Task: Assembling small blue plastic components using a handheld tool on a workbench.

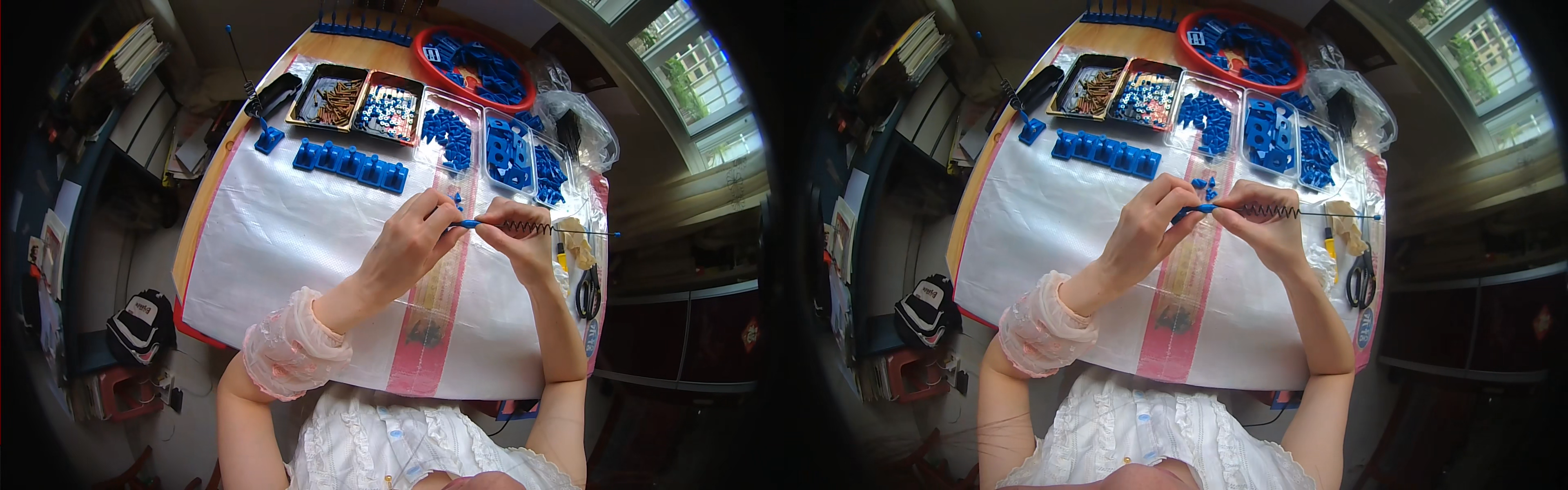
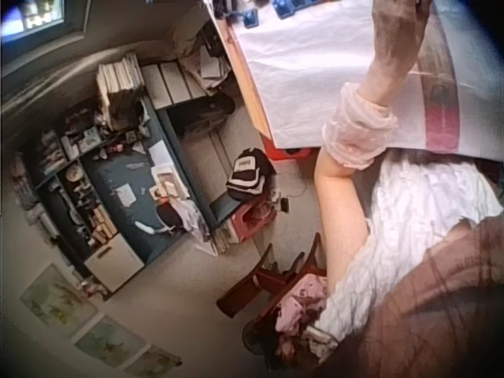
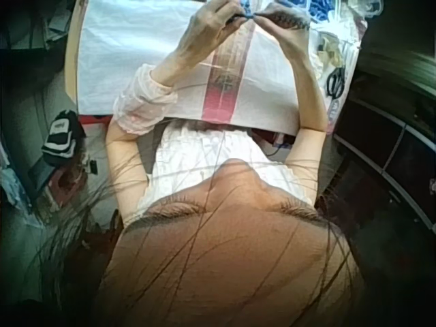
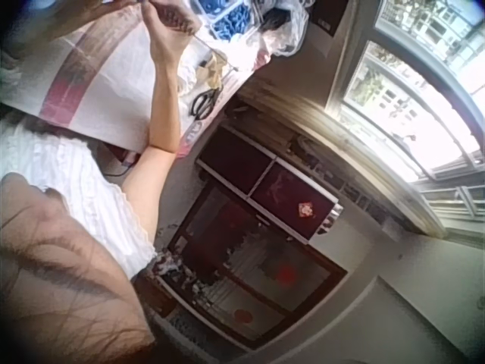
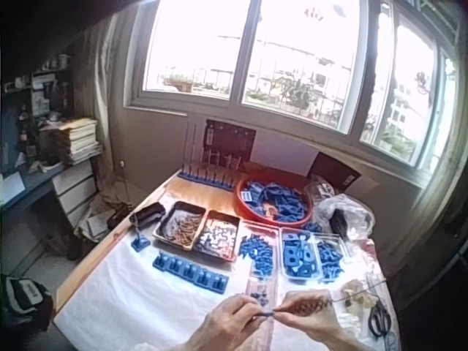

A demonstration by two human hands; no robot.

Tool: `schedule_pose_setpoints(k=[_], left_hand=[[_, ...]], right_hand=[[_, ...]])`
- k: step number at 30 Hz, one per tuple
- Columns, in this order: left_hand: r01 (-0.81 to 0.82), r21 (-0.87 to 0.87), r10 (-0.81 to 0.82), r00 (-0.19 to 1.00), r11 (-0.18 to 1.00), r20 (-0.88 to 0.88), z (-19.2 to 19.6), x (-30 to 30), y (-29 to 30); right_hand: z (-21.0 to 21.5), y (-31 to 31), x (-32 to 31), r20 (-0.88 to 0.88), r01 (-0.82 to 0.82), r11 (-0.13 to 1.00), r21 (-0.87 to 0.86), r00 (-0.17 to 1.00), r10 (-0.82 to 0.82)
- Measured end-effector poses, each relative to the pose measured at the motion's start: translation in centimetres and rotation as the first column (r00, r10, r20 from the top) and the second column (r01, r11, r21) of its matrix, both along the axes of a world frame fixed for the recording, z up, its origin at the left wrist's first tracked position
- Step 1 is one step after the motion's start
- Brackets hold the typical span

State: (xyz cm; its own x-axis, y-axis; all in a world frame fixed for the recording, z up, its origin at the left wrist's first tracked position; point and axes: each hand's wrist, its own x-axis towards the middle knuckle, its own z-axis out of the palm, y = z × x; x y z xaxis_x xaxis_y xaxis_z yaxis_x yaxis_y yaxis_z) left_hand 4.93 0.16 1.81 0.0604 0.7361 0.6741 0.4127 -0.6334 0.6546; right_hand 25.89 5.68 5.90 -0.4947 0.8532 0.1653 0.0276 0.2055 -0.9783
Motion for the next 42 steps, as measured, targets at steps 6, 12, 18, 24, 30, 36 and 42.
schedule_pose_setpoints(k=[6,12,18,24,30,36,42], left_hand=[[-0.059,0.131,0.071,0.994,0.99,-0.088,0.2,-0.26,0.08],[-0.083,0.183,0.112,0.982,0.98,-0.154,0.45,-0.26,-0.17],[-0.086,0.186,0.12,0.976,0.979,-0.179,0.41,-0.3,-0.36],[-0.083,0.173,0.114,0.977,0.981,-0.179,0.46,-0.36,-0.47],[-0.071,0.173,0.099,0.982,0.982,-0.162,0.68,-0.21,-0.47],[-0.029,0.033,0.03,0.999,0.999,-0.043,0.52,0.02,-0.3],[0.151,-0.327,-0.1,0.981,0.933,0.167,0.6,-0.13,-0.32]], right_hand=[[-0.49,0.11,-0.22,-0.076,-0.037,0.998,0.055,0.996,0.041],[-0.57,0.01,-0.25,-0.118,-0.051,0.996,0.075,0.991,0.06],[-0.63,-0.06,-0.23,-0.116,-0.05,0.993,0.104,0.991,0.062],[-0.54,-0.1,-0.23,-0.097,-0.051,0.995,0.084,0.994,0.059],[-0.41,-0.07,-0.1,-0.102,-0.064,0.995,0.071,0.992,0.071],[-0.23,0.09,-0.03,-0.071,-0.051,0.998,-0.045,0.996,0.048],[-0.55,0.56,0.34,-0.007,-0.027,0.989,-0.145,1.0,0.026]])
